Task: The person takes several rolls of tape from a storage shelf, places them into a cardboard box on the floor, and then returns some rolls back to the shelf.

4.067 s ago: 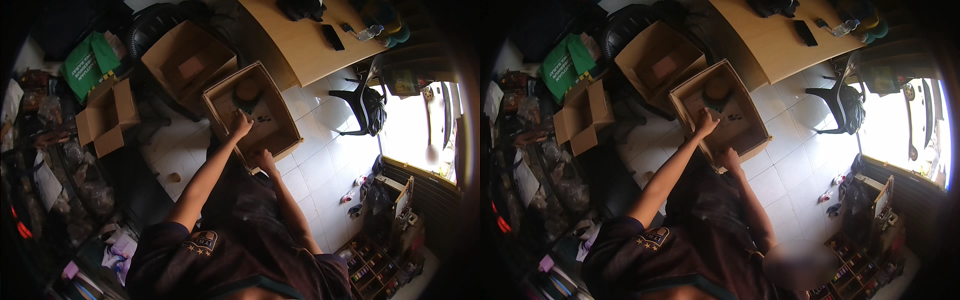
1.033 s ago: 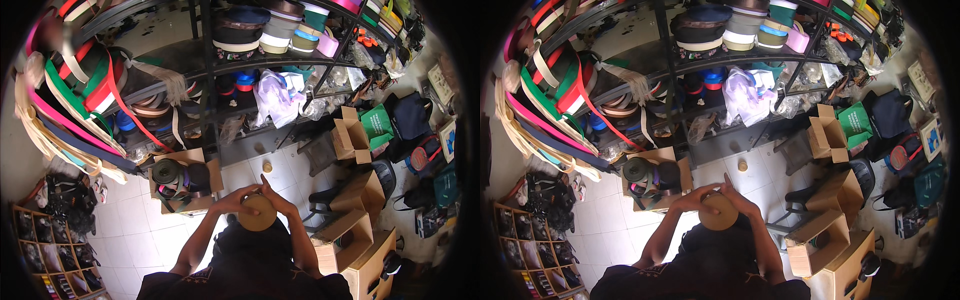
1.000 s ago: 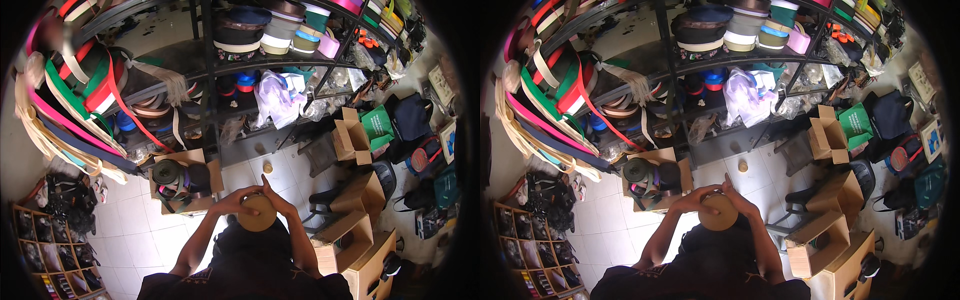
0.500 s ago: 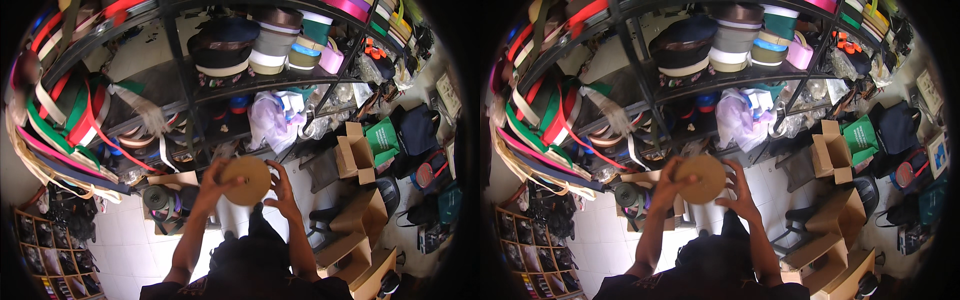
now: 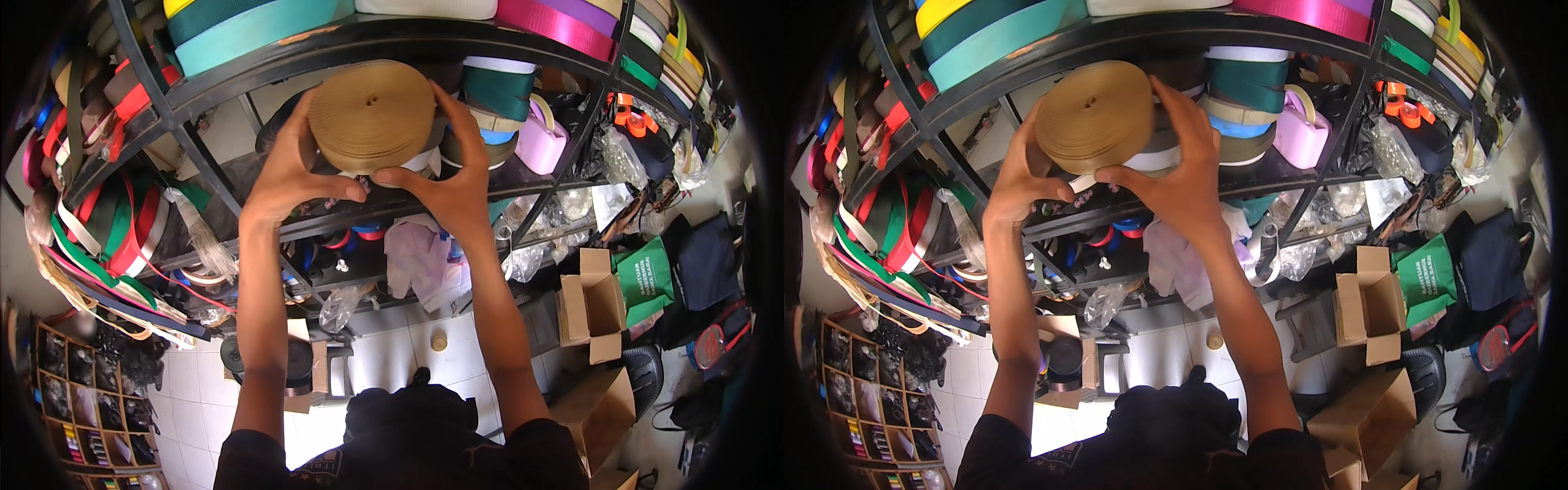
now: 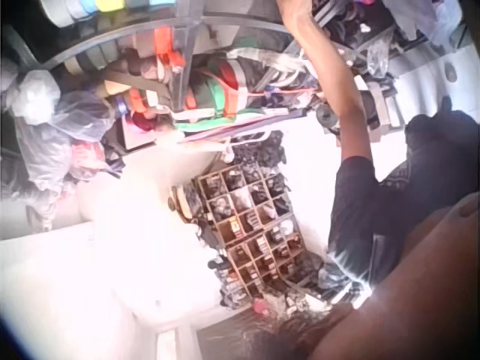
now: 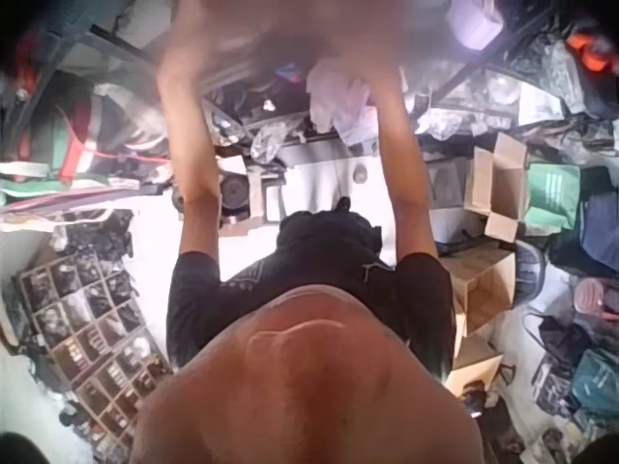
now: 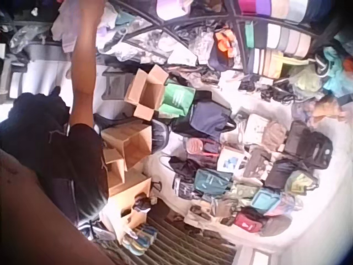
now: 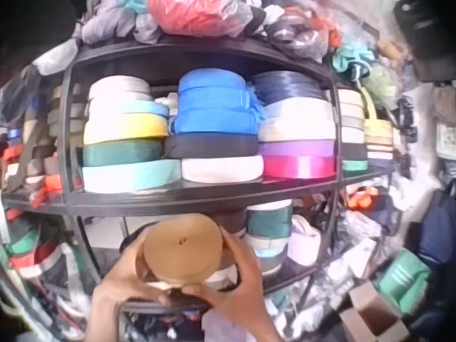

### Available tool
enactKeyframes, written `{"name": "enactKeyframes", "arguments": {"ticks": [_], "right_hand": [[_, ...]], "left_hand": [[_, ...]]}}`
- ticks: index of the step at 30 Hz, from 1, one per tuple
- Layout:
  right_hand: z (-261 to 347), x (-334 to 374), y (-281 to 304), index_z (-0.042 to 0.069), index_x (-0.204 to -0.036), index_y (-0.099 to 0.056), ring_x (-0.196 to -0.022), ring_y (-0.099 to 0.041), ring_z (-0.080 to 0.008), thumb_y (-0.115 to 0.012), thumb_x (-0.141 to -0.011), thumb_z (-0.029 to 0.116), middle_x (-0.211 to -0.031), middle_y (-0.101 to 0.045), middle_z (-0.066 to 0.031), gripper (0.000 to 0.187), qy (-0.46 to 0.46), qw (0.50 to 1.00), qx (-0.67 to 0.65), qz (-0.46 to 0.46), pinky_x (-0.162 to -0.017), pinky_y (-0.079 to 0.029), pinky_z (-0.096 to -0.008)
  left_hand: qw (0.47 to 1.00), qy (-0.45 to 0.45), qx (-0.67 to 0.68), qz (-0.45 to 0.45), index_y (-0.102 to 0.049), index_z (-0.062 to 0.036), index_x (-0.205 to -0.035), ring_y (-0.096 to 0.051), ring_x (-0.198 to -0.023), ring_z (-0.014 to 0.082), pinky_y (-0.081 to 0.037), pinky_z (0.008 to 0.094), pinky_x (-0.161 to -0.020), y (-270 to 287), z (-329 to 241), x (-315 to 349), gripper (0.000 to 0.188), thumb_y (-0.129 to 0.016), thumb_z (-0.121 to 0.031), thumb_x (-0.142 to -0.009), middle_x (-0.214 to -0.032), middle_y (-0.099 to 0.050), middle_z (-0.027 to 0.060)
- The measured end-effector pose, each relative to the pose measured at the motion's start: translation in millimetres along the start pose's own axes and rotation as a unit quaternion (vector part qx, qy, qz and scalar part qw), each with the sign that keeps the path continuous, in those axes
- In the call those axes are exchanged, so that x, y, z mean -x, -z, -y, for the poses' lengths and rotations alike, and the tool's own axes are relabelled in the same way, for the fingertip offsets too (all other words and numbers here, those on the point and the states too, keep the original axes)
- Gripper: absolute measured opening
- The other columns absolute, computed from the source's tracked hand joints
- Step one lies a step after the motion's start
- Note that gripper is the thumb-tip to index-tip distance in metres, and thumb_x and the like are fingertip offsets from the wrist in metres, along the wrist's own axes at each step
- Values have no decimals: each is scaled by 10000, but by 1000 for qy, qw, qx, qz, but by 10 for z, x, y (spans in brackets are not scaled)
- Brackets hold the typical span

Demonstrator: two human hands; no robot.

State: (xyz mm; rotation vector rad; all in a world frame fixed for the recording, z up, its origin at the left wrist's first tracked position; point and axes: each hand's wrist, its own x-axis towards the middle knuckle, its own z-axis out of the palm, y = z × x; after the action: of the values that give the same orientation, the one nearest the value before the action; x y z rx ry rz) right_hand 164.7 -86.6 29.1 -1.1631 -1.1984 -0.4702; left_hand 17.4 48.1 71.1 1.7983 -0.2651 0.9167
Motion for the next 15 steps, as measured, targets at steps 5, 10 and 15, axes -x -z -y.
{"name": "enactKeyframes", "arguments": {"ticks": [5,10,15], "right_hand": [[-39,-200,-112,67,-1323,-540,-1175,-488,-268,-897,-533,475,-1239,-591,-82,958,21,989,145,8,-1044,-276,-450],[-208,-399,-68,40,-1255,-554,-1218,-457,-283,-844,-504,606,-1262,-553,-115,984,94,970,223,-24,-1043,-227,-531],[-224,-408,-220,41,-1286,-501,-1237,-446,-315,-805,-493,687,-1261,-516,-138,1067,113,969,222,-2,-1055,-180,-630]], "left_hand": [[990,23,-113,-76,-547,43,-1231,-617,-1030,206,-456,334,-961,97,56,-204,767,-887,-62,-551,-1102,-646,110],[992,47,-17,-112,-595,80,-1126,-656,-909,194,-526,316,-839,116,137,-402,614,-860,-40,-585,-1033,-669,135],[993,6,-28,-110,-614,76,-1094,-660,-908,206,-524,327,-855,305,141,-343,644,-900,-103,-546,-995,-684,126]]}}
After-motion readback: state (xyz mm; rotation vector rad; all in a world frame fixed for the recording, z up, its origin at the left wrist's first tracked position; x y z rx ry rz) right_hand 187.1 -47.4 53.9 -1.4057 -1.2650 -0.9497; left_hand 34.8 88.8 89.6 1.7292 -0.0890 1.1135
